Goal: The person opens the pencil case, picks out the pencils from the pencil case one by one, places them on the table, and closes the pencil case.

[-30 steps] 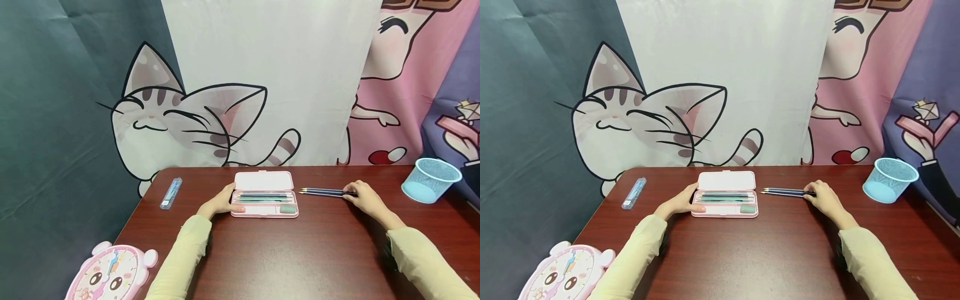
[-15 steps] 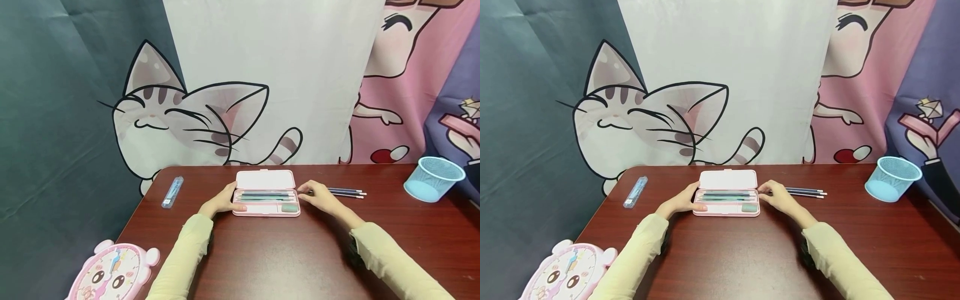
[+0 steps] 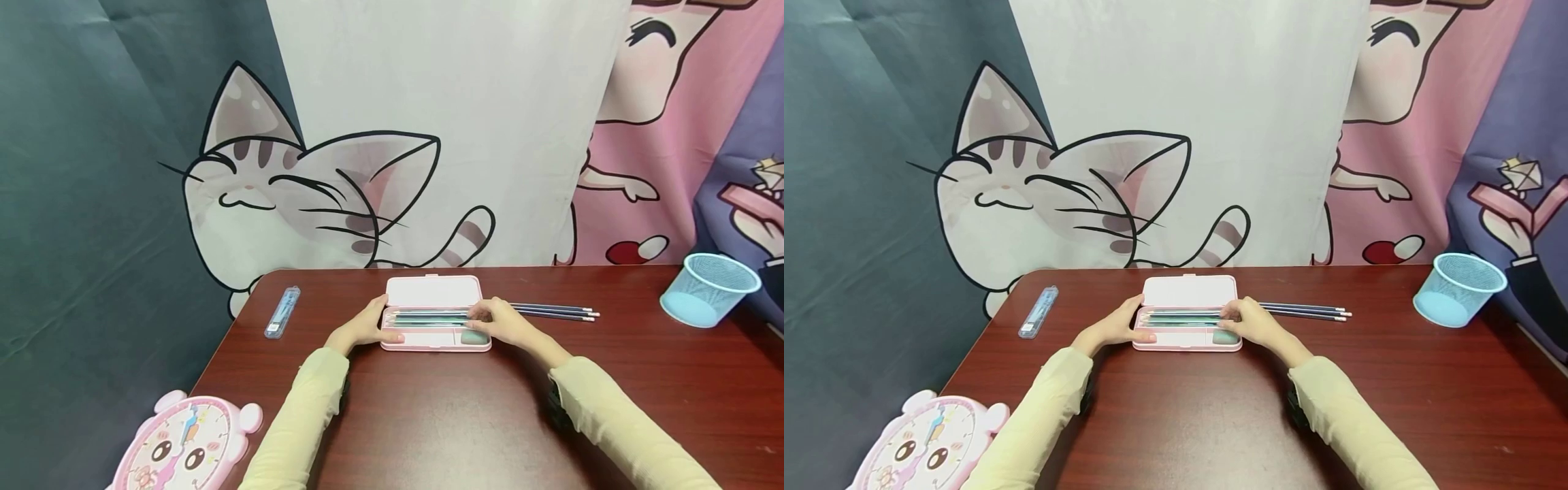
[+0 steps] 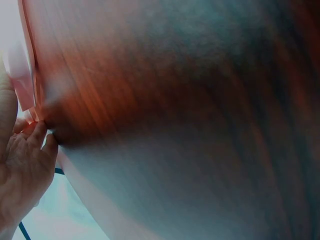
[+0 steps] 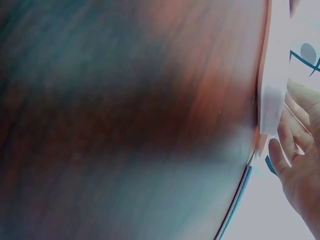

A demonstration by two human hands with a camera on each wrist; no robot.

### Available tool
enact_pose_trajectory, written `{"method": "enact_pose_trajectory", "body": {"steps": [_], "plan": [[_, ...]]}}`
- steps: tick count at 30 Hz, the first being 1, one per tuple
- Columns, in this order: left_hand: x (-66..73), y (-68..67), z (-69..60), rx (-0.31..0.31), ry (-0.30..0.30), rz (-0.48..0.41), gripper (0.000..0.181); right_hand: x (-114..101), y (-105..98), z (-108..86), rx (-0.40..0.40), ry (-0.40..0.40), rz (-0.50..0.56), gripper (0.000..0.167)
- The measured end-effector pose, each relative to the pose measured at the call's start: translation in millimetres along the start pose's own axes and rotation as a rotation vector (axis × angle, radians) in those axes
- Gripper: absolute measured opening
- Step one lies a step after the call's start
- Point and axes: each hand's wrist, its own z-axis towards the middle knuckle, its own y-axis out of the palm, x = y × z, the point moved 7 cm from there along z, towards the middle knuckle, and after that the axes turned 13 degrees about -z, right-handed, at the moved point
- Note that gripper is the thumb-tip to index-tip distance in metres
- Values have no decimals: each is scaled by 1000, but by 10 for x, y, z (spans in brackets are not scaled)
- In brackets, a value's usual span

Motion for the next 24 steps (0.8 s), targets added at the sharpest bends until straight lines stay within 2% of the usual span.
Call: {"method": "enact_pose_trajectory", "body": {"steps": [5,12,18,24], "plan": [[-7,-2,5,4,-1,3,104,-32,26,6,-32,-38,-12,18],[-25,3,8,-9,0,-28,107,-53,44,-7,-36,-58,-14,5],[-18,5,-2,-13,40,-41,113,-13,4,-44,-6,4,42,6],[-33,9,13,-9,1,-21,106,65,-76,-81,38,65,87,14]]}}
